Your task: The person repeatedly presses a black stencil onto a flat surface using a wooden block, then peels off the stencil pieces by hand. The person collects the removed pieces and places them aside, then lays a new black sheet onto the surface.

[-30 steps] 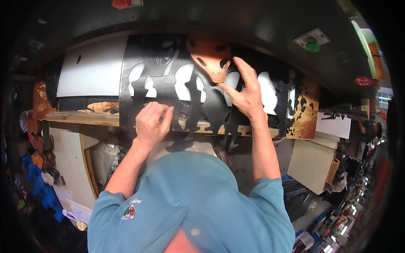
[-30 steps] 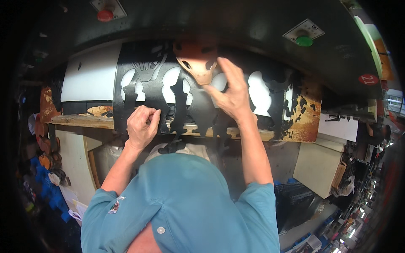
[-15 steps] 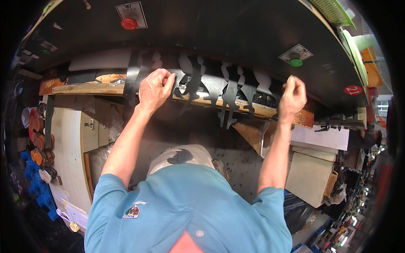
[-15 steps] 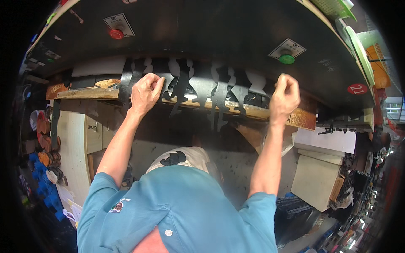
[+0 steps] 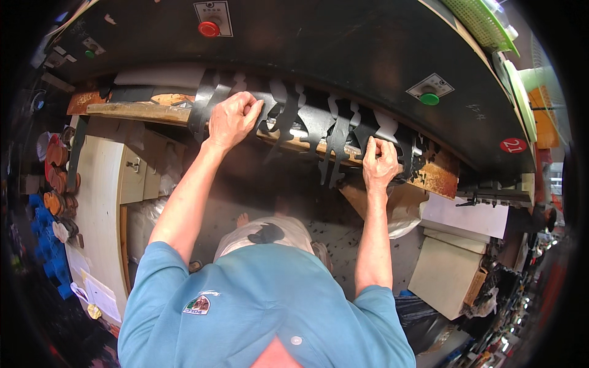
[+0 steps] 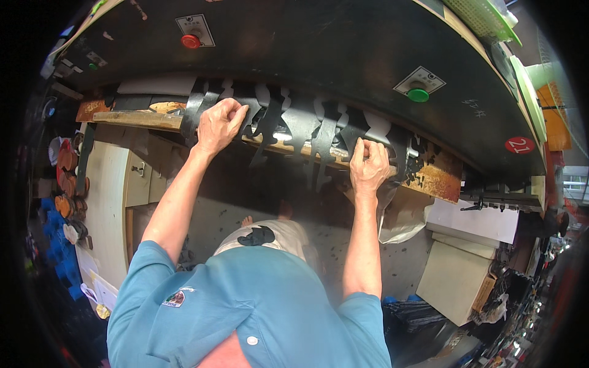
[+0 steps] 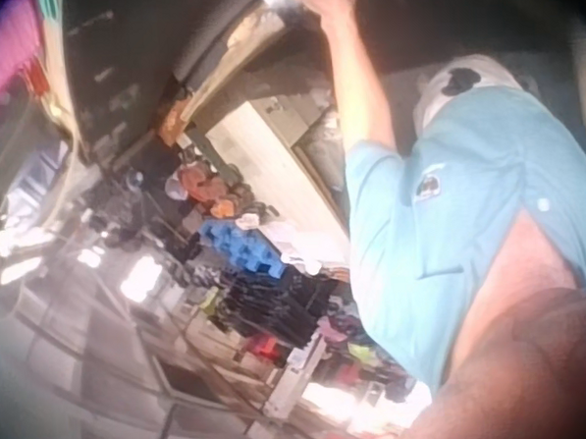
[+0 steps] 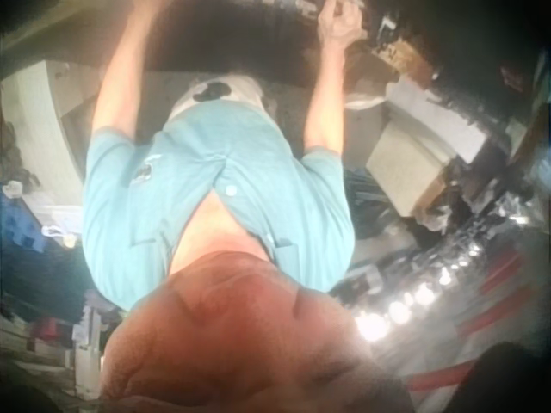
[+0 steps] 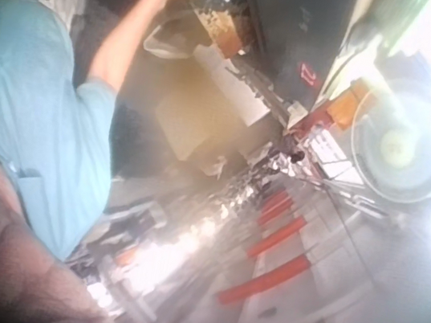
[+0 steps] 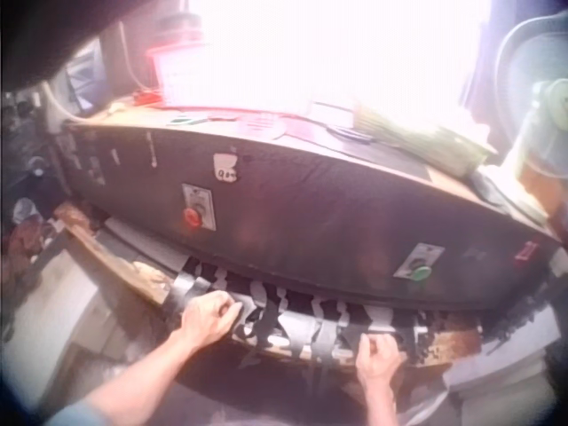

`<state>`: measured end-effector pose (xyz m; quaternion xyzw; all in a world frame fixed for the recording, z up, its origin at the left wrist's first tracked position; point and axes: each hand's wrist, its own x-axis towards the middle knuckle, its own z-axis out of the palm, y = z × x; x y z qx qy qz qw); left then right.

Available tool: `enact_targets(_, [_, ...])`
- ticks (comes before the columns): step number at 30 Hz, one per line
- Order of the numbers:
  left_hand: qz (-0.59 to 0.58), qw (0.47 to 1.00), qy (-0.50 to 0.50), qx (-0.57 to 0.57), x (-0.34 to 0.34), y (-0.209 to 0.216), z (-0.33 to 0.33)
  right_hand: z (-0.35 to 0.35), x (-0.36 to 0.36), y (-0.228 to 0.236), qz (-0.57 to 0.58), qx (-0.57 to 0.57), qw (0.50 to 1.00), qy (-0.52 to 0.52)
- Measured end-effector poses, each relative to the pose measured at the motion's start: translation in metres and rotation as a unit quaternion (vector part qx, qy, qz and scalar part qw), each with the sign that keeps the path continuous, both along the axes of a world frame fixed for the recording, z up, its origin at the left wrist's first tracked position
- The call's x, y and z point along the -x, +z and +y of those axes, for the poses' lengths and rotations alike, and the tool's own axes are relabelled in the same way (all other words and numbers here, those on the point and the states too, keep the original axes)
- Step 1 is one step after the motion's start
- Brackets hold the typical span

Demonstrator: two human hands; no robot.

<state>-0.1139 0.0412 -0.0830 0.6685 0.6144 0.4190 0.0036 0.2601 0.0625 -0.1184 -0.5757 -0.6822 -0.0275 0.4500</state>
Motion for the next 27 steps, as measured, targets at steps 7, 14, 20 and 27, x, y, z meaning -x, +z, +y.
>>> enact_targets(7, [-0.026, 0.999, 0.010, 0.022, -0.001, 0.002, -0.001, -0.009, -0.001, 0.005, 0.003, -0.003, 0.999, 0.039])
enact_targets(14, [-0.021, 1.000, 0.005, 0.021, 0.001, 0.002, -0.003, -0.023, 0.001, 0.023, 0.225, 0.136, 0.962, 0.070])
enact_targets(20, [-0.030, 0.999, -0.023, 0.033, -0.001, 0.001, -0.006, 0.000, 0.030, 0.056, 0.163, 0.151, 0.968, 0.119])
enact_targets(27, [-0.028, 0.995, -0.058, 0.073, 0.017, 0.001, -0.005, 0.155, 0.026, 0.040, -0.351, 0.120, 0.923, 0.102])
